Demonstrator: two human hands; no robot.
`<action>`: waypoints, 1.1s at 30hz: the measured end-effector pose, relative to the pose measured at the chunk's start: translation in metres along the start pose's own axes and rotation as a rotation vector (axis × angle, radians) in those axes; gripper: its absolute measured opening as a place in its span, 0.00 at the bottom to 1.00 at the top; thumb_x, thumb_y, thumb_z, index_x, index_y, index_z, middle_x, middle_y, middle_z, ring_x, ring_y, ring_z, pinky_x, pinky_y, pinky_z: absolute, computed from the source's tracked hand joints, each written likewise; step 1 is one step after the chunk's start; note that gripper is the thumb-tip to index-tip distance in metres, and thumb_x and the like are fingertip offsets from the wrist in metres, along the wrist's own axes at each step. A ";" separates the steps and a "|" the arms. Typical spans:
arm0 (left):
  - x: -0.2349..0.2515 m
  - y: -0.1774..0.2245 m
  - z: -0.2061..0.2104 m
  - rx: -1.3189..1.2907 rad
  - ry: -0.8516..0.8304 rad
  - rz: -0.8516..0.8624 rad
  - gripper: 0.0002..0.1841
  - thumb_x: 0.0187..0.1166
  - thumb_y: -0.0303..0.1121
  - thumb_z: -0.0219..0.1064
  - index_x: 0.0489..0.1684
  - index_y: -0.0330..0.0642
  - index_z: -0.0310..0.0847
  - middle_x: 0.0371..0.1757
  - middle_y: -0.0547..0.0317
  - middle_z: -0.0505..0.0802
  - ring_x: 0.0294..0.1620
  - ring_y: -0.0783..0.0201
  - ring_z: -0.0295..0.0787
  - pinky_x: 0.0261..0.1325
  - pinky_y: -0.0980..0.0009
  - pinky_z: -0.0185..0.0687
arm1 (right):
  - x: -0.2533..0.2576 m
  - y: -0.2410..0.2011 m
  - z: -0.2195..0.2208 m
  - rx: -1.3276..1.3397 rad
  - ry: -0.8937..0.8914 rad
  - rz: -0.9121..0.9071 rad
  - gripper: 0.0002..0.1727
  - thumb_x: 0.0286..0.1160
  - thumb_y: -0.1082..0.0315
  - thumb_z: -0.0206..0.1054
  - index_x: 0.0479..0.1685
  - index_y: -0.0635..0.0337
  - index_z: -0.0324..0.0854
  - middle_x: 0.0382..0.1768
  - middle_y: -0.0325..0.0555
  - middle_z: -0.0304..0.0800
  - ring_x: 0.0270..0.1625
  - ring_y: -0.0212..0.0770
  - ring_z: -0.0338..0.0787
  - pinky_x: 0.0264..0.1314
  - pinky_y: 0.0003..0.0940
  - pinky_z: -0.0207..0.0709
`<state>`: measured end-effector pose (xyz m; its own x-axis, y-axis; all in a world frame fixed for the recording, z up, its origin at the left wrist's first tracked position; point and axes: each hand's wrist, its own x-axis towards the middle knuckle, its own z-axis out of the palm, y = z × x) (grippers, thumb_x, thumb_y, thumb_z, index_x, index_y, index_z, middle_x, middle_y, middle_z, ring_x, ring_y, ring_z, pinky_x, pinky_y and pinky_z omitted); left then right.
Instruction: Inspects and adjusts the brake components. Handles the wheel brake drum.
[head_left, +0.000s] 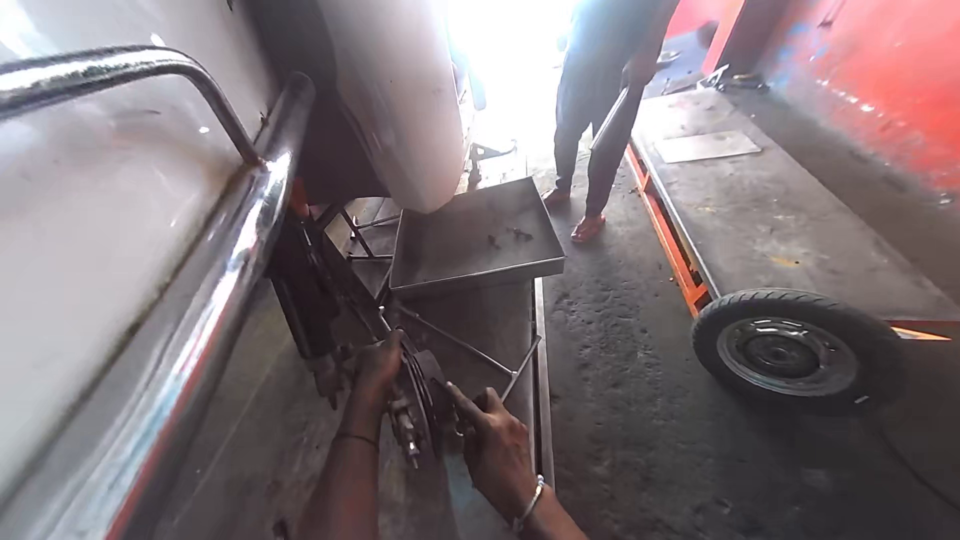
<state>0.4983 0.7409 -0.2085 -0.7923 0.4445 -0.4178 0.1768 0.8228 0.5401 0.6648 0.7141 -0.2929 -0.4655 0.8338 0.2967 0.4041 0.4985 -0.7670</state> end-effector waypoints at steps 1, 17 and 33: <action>0.002 -0.001 -0.001 0.009 -0.002 0.008 0.33 0.92 0.54 0.51 0.57 0.23 0.81 0.56 0.26 0.86 0.57 0.36 0.83 0.62 0.40 0.74 | 0.002 -0.001 0.001 0.001 0.007 -0.004 0.29 0.60 0.77 0.67 0.66 0.48 0.91 0.39 0.58 0.90 0.29 0.51 0.91 0.27 0.45 0.84; 0.004 -0.002 0.001 -0.023 -0.017 -0.005 0.32 0.93 0.53 0.50 0.58 0.24 0.81 0.55 0.28 0.86 0.54 0.40 0.83 0.60 0.44 0.76 | 0.018 -0.009 0.007 -0.022 0.051 -0.002 0.19 0.70 0.70 0.67 0.59 0.52 0.94 0.41 0.58 0.92 0.34 0.55 0.94 0.33 0.48 0.87; 0.006 -0.006 0.002 -0.020 -0.011 -0.015 0.33 0.92 0.54 0.52 0.57 0.23 0.82 0.53 0.28 0.86 0.53 0.39 0.84 0.59 0.43 0.77 | 0.061 -0.025 -0.016 -0.091 -0.399 0.190 0.21 0.88 0.58 0.55 0.73 0.40 0.85 0.60 0.56 0.90 0.56 0.56 0.92 0.58 0.54 0.82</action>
<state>0.4936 0.7396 -0.2159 -0.7884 0.4358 -0.4342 0.1525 0.8223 0.5483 0.6389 0.7568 -0.2464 -0.6365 0.7647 -0.1006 0.5710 0.3795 -0.7280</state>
